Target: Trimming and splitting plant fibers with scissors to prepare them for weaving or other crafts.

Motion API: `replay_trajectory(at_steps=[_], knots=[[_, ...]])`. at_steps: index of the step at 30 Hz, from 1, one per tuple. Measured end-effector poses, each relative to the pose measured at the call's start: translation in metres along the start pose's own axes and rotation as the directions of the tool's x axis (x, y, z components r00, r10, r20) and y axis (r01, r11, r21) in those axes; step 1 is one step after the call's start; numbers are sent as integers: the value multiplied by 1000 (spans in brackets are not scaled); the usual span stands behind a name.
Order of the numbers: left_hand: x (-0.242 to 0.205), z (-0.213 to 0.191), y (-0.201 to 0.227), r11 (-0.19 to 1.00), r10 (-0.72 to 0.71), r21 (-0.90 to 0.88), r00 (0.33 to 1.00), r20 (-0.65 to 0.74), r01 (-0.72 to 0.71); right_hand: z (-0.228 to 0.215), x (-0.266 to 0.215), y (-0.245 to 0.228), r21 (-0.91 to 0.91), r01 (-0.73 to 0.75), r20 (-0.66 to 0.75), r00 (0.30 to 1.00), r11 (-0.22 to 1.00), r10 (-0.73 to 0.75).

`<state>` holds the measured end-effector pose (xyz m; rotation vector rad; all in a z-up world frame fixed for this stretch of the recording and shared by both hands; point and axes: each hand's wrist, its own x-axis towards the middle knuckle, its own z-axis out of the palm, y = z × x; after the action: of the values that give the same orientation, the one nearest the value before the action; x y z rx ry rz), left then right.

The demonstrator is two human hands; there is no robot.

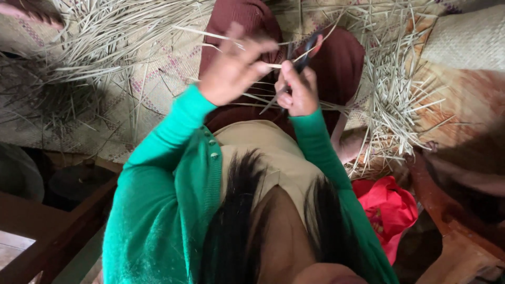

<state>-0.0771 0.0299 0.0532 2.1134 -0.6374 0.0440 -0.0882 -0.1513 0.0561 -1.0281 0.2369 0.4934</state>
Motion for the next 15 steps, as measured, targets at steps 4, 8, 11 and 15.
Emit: replay_trajectory(at_steps=[4, 8, 11, 15], knots=[[10, 9, 23, 851, -47, -525, 996, -74, 1, -4, 2, 6, -18, 12, -50, 999, 1000, -13], [8, 17, 16, 845, -127, -533, 986, -106, 52, -8, 2, 7, 17, -72, 16, 997, 997, 72], [7, 17, 14, 917, -78, -400, 983, -165, 5, -6, 2, 5, 49, -135, 56, 990, 990, 132], [3, 19, -2, 968, -52, -252, 981, -187, 3, -9, 2, -1, 111, -122, 30, 992, 986, 120]])
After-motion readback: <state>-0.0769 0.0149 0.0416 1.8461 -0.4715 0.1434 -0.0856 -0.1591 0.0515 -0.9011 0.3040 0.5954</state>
